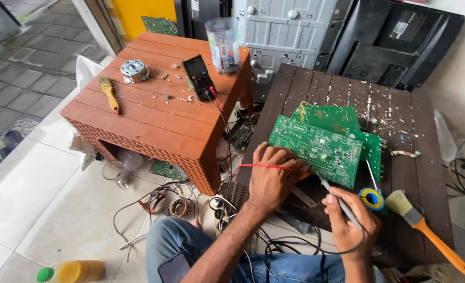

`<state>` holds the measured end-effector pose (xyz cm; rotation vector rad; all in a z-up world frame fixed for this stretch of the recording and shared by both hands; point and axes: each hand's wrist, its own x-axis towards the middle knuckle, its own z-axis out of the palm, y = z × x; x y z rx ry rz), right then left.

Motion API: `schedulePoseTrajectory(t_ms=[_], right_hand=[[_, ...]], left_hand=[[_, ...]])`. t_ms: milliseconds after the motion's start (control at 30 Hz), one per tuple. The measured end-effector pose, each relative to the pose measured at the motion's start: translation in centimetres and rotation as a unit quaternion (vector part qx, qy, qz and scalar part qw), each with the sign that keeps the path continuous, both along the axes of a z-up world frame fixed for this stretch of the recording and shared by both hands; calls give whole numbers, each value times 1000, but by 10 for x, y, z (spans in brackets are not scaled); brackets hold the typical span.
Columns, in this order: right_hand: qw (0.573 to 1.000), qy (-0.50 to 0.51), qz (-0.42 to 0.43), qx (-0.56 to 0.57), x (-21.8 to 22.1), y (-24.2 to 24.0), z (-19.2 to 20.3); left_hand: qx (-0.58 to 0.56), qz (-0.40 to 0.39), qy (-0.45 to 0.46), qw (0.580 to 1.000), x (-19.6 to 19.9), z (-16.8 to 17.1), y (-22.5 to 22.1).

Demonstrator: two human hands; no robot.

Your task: Testing and repairing a circuit board using a multimeter and a soldering iron while seated on the floor.

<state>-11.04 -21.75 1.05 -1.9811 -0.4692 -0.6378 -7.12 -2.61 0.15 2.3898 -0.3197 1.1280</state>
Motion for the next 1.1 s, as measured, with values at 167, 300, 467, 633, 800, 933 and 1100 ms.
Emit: schedulePoseTrajectory(t_ms=[167, 300, 467, 633, 800, 933, 1100], right_hand=[[999, 19, -30, -23, -3, 1, 0], [998, 31, -32, -34, -3, 1, 0], [999, 28, -29, -23, -4, 3, 2], [999, 16, -26, -29, -3, 2, 0], [999, 2, -24, -33, -1, -1, -4], [999, 7, -29, -38, -1, 0, -3], [999, 12, -27, -30, -2, 0, -5]], left_hand=[[-8, 0, -7, 1000, -2, 2, -2], [-8, 1, 10, 1000, -3, 2, -1], [-8, 7, 0, 1000, -3, 1, -2], [5, 14, 5, 1000, -3, 1, -2], [3, 9, 13, 1000, -4, 2, -1], [-3, 13, -9, 1000, 0, -5, -3], [-23, -2, 12, 1000, -4, 3, -1]])
